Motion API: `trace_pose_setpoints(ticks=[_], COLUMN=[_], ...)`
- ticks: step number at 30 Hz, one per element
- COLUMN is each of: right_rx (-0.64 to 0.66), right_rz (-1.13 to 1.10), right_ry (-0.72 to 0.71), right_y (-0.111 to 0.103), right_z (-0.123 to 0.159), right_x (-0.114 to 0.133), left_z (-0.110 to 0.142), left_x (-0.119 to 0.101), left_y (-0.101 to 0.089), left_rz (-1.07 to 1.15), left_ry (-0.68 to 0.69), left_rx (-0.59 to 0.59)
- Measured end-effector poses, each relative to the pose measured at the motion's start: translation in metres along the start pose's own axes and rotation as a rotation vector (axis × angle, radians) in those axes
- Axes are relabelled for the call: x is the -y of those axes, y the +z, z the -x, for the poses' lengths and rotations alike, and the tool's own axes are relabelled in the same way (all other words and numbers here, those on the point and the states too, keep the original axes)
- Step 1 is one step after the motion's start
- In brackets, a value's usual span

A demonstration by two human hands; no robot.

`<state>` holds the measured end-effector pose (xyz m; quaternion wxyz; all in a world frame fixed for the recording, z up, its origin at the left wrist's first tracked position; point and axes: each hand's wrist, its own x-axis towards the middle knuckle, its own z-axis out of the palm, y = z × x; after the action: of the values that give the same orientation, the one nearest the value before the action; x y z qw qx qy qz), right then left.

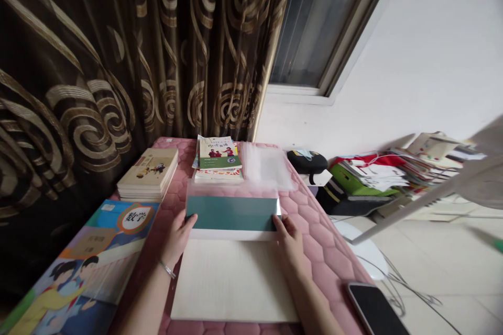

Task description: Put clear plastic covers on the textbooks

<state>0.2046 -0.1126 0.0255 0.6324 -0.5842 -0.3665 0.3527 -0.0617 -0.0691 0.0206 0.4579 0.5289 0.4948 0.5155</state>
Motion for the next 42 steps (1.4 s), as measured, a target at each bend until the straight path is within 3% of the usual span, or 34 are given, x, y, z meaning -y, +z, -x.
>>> trace_pose_setpoints(ticks=[42], right_rx=[0.027], right_rz=[-0.043], right_ry=[-0.019], right_y=[-0.004], right_z=[-0.005], right_x=[-0.015], left_z=[-0.002], left_x=[0.002], left_y=[0.0], left_rz=[-0.08], left_ry=[0.045], left_rx=[-0.025])
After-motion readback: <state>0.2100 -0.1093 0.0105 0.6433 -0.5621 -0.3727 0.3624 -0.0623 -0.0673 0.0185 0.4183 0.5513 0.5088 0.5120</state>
